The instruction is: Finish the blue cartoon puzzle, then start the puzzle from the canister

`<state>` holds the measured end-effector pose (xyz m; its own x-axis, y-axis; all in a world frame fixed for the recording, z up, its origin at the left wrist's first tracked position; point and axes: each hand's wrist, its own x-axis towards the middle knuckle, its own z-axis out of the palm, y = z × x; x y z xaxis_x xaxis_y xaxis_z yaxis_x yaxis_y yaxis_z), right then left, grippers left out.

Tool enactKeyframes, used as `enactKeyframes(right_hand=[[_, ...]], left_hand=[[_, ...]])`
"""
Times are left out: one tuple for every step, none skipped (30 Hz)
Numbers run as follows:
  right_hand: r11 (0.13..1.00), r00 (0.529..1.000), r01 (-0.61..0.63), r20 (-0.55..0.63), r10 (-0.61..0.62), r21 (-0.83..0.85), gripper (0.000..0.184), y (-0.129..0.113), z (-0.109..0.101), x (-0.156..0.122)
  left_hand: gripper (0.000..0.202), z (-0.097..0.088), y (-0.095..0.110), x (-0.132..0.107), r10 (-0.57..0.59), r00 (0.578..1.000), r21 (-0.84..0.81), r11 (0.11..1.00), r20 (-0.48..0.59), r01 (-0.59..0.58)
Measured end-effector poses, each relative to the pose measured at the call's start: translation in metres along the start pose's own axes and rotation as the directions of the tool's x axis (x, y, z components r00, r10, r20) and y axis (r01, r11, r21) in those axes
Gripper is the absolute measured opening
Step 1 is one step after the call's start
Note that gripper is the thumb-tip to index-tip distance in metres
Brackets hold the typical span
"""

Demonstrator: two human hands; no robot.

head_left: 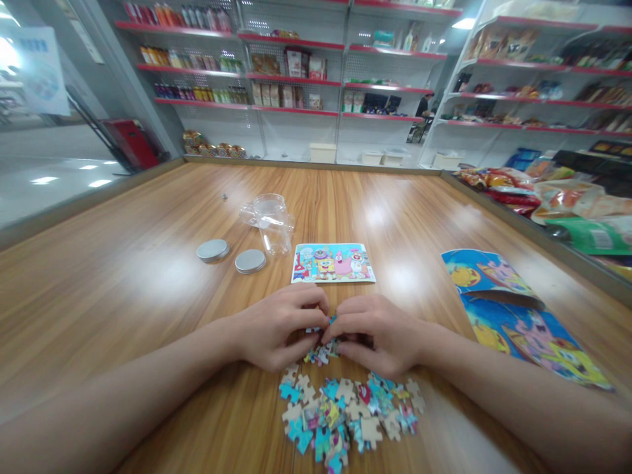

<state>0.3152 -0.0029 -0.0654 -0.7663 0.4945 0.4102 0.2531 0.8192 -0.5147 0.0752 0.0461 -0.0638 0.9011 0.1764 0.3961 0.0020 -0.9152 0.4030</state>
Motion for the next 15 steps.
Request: enactKeyframes(right_hand=[[1.000, 1.000, 0.006, -0.003, -0.005, 0.021, 0.021, 0.0001, 0.0000, -0.0004], [0.998, 1.000, 0.018, 0.005, -0.019, 0.054, 0.020, 0.0003, 0.0001, -0.0011], [0.995, 0.999, 0.034, 0.027, -0.037, 0.094, 0.019, 0.0004, 0.0006, -0.0018], [0.990, 0.997, 0.050, 0.058, -0.058, 0.133, 0.019, 0.0005, 0.0014, -0.0027], [0.985, 0.993, 0.061, 0.094, -0.077, 0.164, 0.020, 0.0006, 0.0025, -0.0035], [0.981, 0.988, 0.065, 0.129, -0.089, 0.183, 0.021, 0.0005, 0.0039, -0.0041], [0.980, 0.984, 0.065, 0.153, -0.094, 0.187, 0.022, 0.0003, 0.0053, -0.0046], [0.982, 0.982, 0.061, 0.166, -0.091, 0.178, 0.023, 0.0000, 0.0065, -0.0049], [0.985, 0.982, 0.056, 0.170, -0.084, 0.163, 0.022, -0.0004, 0.0075, -0.0049], [0.988, 0.983, 0.051, 0.166, -0.076, 0.148, 0.021, -0.0009, 0.0082, -0.0047], [0.990, 0.985, 0.049, 0.159, -0.070, 0.135, 0.020, -0.0014, 0.0085, -0.0043], [0.991, 0.987, 0.050, 0.146, -0.067, 0.122, 0.020, -0.0019, 0.0084, -0.0037], [0.993, 0.989, 0.053, 0.130, -0.066, 0.106, 0.021, -0.0022, 0.0082, -0.0030], [0.995, 0.992, 0.057, 0.111, -0.066, 0.086, 0.023, -0.0024, 0.0078, -0.0023], [0.996, 0.994, 0.060, 0.087, -0.065, 0.066, 0.026, -0.0024, 0.0075, -0.0017]], left_hand=[[0.017, 0.0000, 0.0001, -0.0004, 0.000, 1.000, -0.003, 1.000, 0.000, 0.000], [0.018, 0.0000, 0.0002, -0.0007, 0.001, 1.000, -0.007, 1.000, 0.000, -0.001], [0.019, 0.0000, 0.0003, -0.0009, 0.004, 1.000, -0.011, 1.000, -0.002, -0.004], [0.020, 0.0001, 0.0003, -0.0010, 0.005, 1.000, -0.014, 1.000, -0.005, -0.005], [0.021, 0.0002, 0.0002, -0.0009, 0.007, 1.000, -0.015, 1.000, -0.009, -0.007], [0.021, 0.0004, 0.0000, -0.0007, 0.008, 1.000, -0.015, 1.000, -0.014, -0.008], [0.021, 0.0007, -0.0002, -0.0006, 0.010, 1.000, -0.014, 1.000, -0.018, -0.010], [0.021, 0.0009, -0.0005, -0.0004, 0.011, 1.000, -0.013, 1.000, -0.021, -0.011], [0.021, 0.0011, -0.0006, -0.0003, 0.012, 1.000, -0.013, 1.000, -0.022, -0.012], [0.021, 0.0013, -0.0008, -0.0003, 0.011, 1.000, -0.013, 1.000, -0.020, -0.011], [0.021, 0.0013, -0.0008, -0.0004, 0.010, 1.000, -0.014, 1.000, -0.018, -0.010], [0.021, 0.0013, -0.0008, -0.0005, 0.009, 1.000, -0.015, 1.000, -0.017, -0.010], [0.021, 0.0012, -0.0007, -0.0005, 0.008, 1.000, -0.016, 1.000, -0.016, -0.008], [0.021, 0.0011, -0.0006, -0.0005, 0.007, 1.000, -0.017, 1.000, -0.016, -0.007], [0.021, 0.0010, -0.0005, -0.0004, 0.005, 1.000, -0.017, 1.000, -0.015, -0.005]])
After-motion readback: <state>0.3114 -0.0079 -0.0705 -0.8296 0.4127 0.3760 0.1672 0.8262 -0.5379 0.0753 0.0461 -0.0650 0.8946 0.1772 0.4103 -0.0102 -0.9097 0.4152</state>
